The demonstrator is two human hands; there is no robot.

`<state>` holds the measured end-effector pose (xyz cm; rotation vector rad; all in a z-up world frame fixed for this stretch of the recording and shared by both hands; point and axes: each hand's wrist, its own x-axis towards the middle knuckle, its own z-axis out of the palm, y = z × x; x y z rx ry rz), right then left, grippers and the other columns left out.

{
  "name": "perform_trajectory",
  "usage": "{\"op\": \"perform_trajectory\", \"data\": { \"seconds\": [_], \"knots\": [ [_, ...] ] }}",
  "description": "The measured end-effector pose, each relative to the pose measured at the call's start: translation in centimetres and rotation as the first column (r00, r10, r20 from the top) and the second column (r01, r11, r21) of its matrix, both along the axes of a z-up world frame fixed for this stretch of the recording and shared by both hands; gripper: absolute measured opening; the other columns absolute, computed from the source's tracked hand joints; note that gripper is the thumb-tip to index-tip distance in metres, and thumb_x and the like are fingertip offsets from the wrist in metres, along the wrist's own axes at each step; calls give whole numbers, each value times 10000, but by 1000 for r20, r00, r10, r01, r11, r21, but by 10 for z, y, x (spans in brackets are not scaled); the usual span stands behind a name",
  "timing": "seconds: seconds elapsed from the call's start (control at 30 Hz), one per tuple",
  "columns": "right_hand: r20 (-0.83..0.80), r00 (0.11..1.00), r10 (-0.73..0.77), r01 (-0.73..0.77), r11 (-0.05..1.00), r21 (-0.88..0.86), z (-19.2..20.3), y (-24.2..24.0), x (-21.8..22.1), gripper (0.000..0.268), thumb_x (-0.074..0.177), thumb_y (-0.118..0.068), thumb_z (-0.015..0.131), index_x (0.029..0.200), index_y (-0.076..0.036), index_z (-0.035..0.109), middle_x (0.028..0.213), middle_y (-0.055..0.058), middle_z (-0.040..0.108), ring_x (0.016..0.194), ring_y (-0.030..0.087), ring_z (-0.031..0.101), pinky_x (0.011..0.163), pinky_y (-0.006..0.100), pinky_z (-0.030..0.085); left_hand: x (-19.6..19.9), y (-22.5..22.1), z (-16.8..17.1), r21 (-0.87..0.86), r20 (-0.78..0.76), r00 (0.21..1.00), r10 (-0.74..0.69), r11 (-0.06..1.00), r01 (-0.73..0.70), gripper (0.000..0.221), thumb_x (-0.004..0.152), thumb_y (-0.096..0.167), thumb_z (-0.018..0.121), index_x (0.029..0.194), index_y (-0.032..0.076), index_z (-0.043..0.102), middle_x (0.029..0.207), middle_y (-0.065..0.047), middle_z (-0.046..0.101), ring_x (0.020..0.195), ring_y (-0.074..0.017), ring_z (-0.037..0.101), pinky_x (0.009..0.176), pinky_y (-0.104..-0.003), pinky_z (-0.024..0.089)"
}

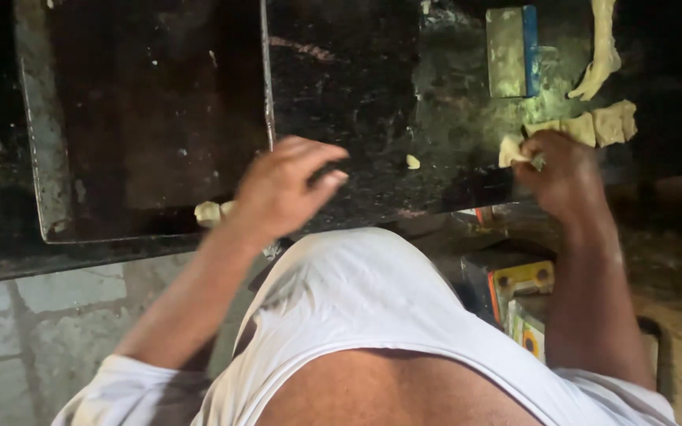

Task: Shaping and cutting dough on a bakery production table and placing it into a baking pan.

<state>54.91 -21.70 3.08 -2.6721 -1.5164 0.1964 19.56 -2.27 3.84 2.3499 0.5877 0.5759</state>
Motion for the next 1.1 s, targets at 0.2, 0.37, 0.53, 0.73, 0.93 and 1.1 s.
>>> {"op": "perform_trajectory", "data": {
  "seconds": [0.2, 0.37, 0.53, 0.73, 0.93, 1.1],
  "knots": [
    [-904, 258, 340, 371, 829, 418, -46, -2, -47, 437, 924, 18, 733, 1330, -56, 591, 1252, 137, 650, 1124, 194, 655, 930, 314, 591, 104, -55, -63, -809, 177, 983, 38, 575, 123, 391, 937, 187, 726, 1284, 38, 623, 1087, -88, 747, 942, -154, 736, 757, -310, 650],
    [-943, 30, 332, 393, 863, 317, -55, 29, -64, 333, 981, -69, 712, 1313, -59, 682, 1236, 165, 677, 1075, 205, 661, 914, 310, 571, 114, -58, -51, -911, 112, 989, 101, 409, 61, 279, 972, 157, 663, 1206, 6, 644, 1005, -74, 757, 889, -143, 746, 672, -284, 655],
    [-374, 821, 433, -99, 751, 653, -33, 35, -78, 256, 972, -47, 783, 1213, -106, 719, 1193, 46, 735, 1054, 217, 696, 931, 322, 555, 114, -54, -64, -917, 121, 972, 204, 397, 31, 250, 1015, 151, 568, 1168, -2, 693, 986, -71, 751, 867, -146, 724, 710, -288, 621],
    [17, 786, 617, -463, 571, 678, -18, 47, -94, 332, 744, -92, 862, 1056, -83, 747, 1282, 134, 665, 1207, 329, 611, 1003, 484, 488, 96, -49, -32, -990, 109, 925, 365, 119, 69, 309, 1018, 225, 485, 1078, 21, 710, 939, -54, 751, 864, -148, 739, 765, -310, 650],
    [-566, 605, 559, -62, 742, 667, -6, 61, -88, 132, 963, -98, 785, 1090, -73, 756, 1226, 97, 701, 1050, 161, 691, 835, 290, 593, 75, -49, -18, -619, 321, 913, 253, 785, 0, 108, 1004, 90, 626, 1075, 9, 613, 932, -43, 694, 819, -101, 729, 693, -275, 626],
    [-954, 105, 281, 93, 952, 291, -10, 66, -77, 248, 895, -103, 778, 1115, -25, 696, 1042, 102, 741, 915, 123, 714, 781, 274, 591, 56, -38, -15, -417, 325, 937, 127, 909, 21, 165, 958, 84, 789, 941, 8, 643, 809, -84, 662, 723, -100, 603, 631, -293, 507]
  ]
}}
